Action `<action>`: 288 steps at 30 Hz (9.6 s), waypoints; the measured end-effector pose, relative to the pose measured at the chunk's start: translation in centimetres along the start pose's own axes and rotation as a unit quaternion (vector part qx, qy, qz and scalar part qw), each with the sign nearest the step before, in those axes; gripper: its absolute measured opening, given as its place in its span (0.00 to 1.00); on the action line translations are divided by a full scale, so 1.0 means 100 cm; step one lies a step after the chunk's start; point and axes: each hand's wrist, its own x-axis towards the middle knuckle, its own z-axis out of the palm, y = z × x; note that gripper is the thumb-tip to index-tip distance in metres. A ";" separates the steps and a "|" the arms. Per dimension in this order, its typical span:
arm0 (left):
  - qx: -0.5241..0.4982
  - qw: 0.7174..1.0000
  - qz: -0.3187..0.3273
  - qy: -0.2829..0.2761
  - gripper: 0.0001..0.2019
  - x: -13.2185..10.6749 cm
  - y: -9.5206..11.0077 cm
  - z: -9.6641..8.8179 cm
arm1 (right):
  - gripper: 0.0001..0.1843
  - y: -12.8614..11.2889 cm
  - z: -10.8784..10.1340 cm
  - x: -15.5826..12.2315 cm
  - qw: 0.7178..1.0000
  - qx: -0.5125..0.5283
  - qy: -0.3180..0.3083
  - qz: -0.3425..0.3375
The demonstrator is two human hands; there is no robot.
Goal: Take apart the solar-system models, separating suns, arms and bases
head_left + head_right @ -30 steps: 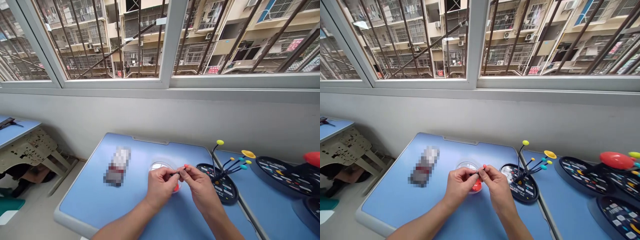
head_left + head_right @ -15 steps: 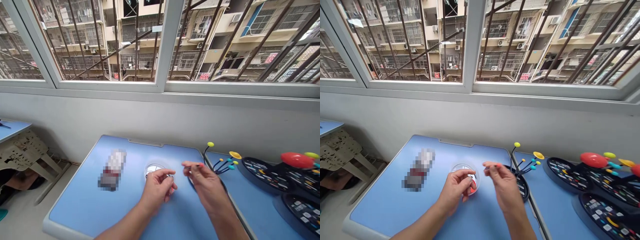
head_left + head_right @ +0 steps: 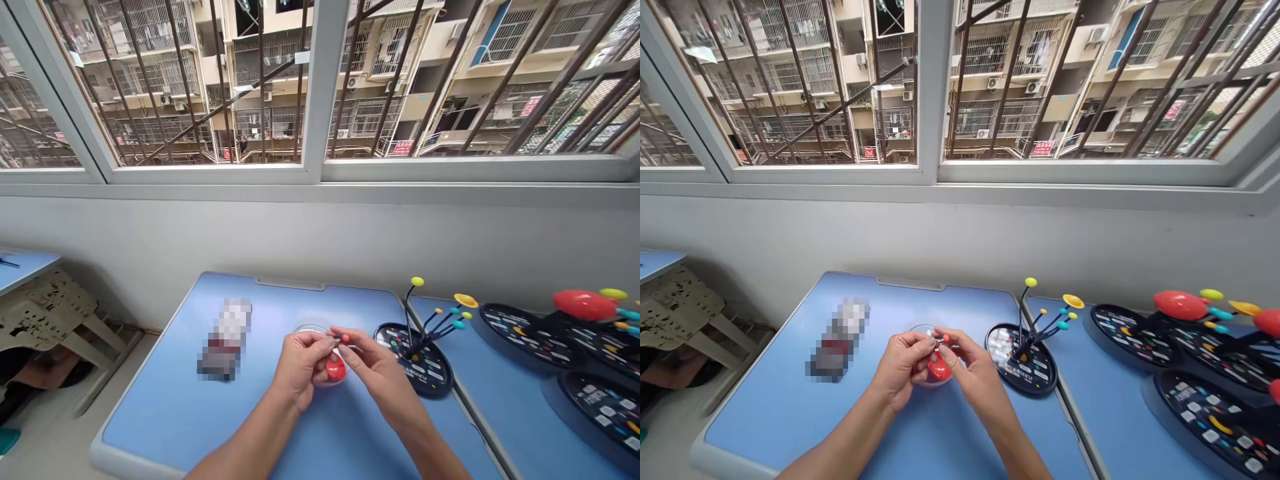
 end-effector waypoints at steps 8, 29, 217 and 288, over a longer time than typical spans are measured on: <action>0.125 0.991 0.038 0.033 0.14 -0.005 0.006 0.006 | 0.13 0.006 -0.003 0.000 0.983 -0.155 0.062 -0.077; 0.623 0.728 0.255 0.130 0.12 0.027 -0.001 -0.036 | 0.11 0.023 0.004 0.019 0.922 -0.333 0.056 -0.187; 0.715 0.652 0.155 0.201 0.12 0.039 0.007 -0.045 | 0.08 0.007 -0.014 0.005 0.928 -0.326 0.104 -0.148; 0.064 0.996 -0.041 -0.050 0.18 -0.004 0.011 -0.028 | 0.16 -0.010 0.009 0.008 0.999 -0.004 0.017 0.039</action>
